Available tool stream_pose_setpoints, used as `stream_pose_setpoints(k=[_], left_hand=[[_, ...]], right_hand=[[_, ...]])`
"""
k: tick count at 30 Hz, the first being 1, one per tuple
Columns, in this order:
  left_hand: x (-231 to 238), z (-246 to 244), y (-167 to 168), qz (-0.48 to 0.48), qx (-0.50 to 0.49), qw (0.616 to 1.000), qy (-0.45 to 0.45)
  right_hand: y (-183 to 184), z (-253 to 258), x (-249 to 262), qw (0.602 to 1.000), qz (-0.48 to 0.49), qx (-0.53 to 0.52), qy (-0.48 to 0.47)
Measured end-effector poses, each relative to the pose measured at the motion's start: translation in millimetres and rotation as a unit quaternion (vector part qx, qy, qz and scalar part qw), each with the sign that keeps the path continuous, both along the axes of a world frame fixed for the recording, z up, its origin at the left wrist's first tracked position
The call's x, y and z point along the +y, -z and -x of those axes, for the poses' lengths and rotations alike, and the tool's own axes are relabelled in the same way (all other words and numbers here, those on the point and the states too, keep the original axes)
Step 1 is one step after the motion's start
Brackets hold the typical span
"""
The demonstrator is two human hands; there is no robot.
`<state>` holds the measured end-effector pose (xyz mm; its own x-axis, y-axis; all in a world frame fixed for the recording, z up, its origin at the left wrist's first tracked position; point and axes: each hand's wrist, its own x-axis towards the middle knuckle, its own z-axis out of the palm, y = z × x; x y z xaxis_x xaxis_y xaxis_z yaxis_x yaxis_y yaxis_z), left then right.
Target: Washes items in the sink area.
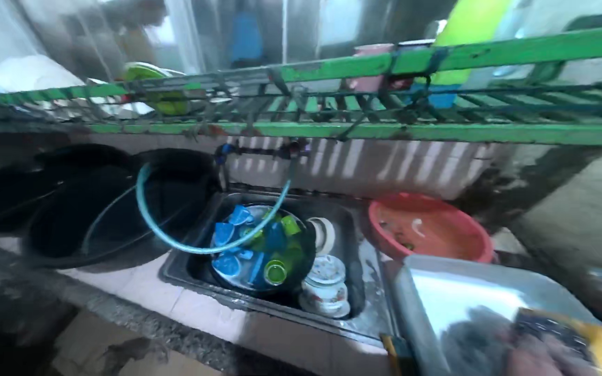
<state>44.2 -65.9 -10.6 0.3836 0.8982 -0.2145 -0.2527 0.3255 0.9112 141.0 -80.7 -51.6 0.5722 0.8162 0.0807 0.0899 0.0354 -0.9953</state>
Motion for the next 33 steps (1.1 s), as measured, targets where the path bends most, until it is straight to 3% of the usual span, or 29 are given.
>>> stream_pose_setpoints(k=[4, 6, 9, 16, 19, 22, 25, 28, 31, 33], left_hand=[[41, 26, -20, 0.112, 0.005, 0.992, 0.051], [41, 22, -14, 0.132, -0.017, 0.988, 0.076], [27, 20, -13, 0.087, -0.002, 0.989, 0.12], [58, 22, -23, 0.148, -0.04, 0.986, 0.062], [42, 23, -17, 0.118, -0.029, 0.985, 0.119], [27, 19, -3, 0.109, 0.029, 0.975, 0.192], [36, 30, 3, 0.028, 0.172, 0.935, 0.307], [43, 43, -1, -0.121, 0.272, 0.858, 0.419], [34, 41, 8, -0.258, 0.299, 0.779, 0.487], [28, 42, 12, -0.294, 0.275, 0.774, 0.489]], right_hand=[[-28, 65, -15, 0.997, 0.048, -0.05, 0.046], [-27, 66, -13, 0.995, 0.046, -0.034, 0.077], [-23, 38, 5, 0.991, 0.034, 0.002, 0.128], [-35, 78, -10, 0.991, 0.051, -0.012, 0.121], [-20, 51, 0, 0.988, 0.033, -0.004, 0.153], [-12, 6, 5, 0.978, 0.108, -0.015, 0.177], [-6, -17, -10, 0.948, 0.265, -0.13, 0.121], [2, -21, -22, 0.858, 0.416, -0.301, 0.004], [19, -15, -31, 0.844, 0.393, -0.362, -0.047], [3, 6, -30, 0.839, 0.385, -0.38, -0.062]])
